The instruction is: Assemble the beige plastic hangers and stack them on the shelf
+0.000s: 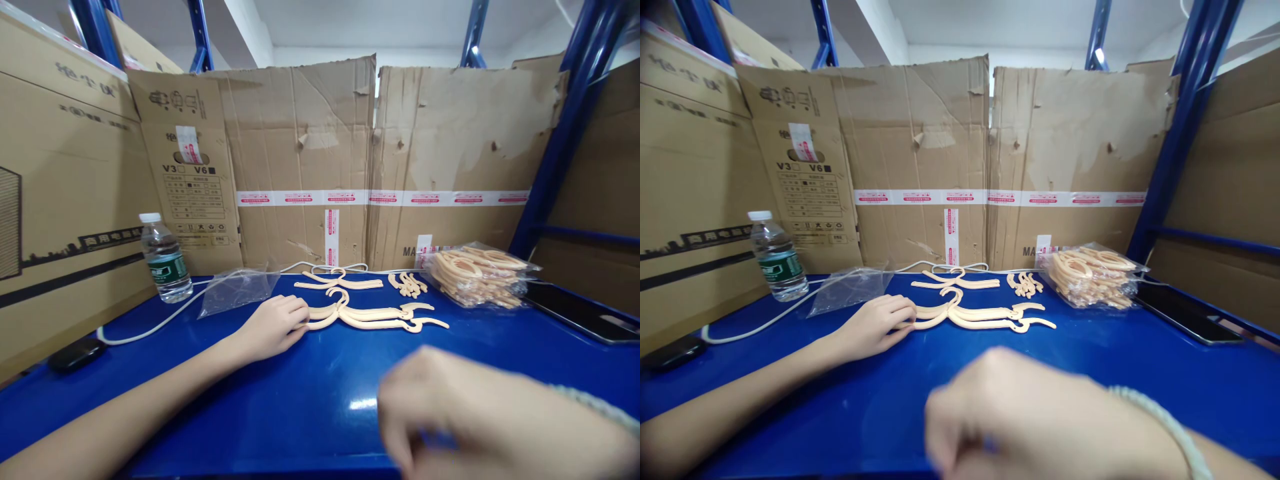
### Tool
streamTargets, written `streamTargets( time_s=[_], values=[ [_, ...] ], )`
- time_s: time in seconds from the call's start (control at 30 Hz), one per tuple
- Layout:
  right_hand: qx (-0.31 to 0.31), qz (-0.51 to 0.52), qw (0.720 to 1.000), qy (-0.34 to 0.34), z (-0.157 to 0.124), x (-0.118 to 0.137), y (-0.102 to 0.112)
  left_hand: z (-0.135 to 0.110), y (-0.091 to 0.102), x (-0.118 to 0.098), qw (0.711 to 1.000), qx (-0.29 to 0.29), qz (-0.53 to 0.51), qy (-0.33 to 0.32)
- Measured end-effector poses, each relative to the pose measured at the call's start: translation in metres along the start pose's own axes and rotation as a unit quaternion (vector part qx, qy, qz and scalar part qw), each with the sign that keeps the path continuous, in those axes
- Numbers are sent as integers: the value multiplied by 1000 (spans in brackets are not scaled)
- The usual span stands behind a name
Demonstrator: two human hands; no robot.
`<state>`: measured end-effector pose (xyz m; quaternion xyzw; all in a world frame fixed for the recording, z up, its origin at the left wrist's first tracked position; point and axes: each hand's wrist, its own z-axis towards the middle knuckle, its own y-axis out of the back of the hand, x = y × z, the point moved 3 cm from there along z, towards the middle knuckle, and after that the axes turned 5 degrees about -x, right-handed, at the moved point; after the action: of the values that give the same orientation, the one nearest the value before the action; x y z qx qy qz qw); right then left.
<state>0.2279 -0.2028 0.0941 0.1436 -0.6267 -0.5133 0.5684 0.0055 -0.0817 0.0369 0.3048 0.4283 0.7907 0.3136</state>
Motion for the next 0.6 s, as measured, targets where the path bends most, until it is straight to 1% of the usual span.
streamTargets(
  time_s=[0.03,0.07,0.13,0.2,0.23,0.3,0.37,0.47,0.53,0.6],
  values=[
    [-38,-28,999,-24,4,-16,17,1,0,0,1000,5,-11,11],
    [-74,-56,995,-32,6,-33,33,1,0,0,999,9,-23,24],
    [-137,-84,985,-66,5,-75,60,1,0,1,998,20,-46,48],
    [-210,-101,966,-109,-1,-117,78,0,-2,2,995,31,-67,62],
    [-229,-125,957,-126,-4,-134,83,-1,-3,3,994,38,-76,66],
    [-214,-184,947,-156,-10,-160,86,-3,-7,6,993,44,-86,71],
    [-174,-212,944,-181,-14,-173,83,-6,-11,10,992,45,-85,84],
    [-109,-221,950,-191,-14,-174,76,-9,-19,16,988,63,-78,116],
    [-85,-232,952,-182,-12,-172,71,-12,-25,19,984,87,-87,128],
    [-73,-246,950,-176,-9,-171,67,-13,-31,22,982,97,-105,121]
  ],
)
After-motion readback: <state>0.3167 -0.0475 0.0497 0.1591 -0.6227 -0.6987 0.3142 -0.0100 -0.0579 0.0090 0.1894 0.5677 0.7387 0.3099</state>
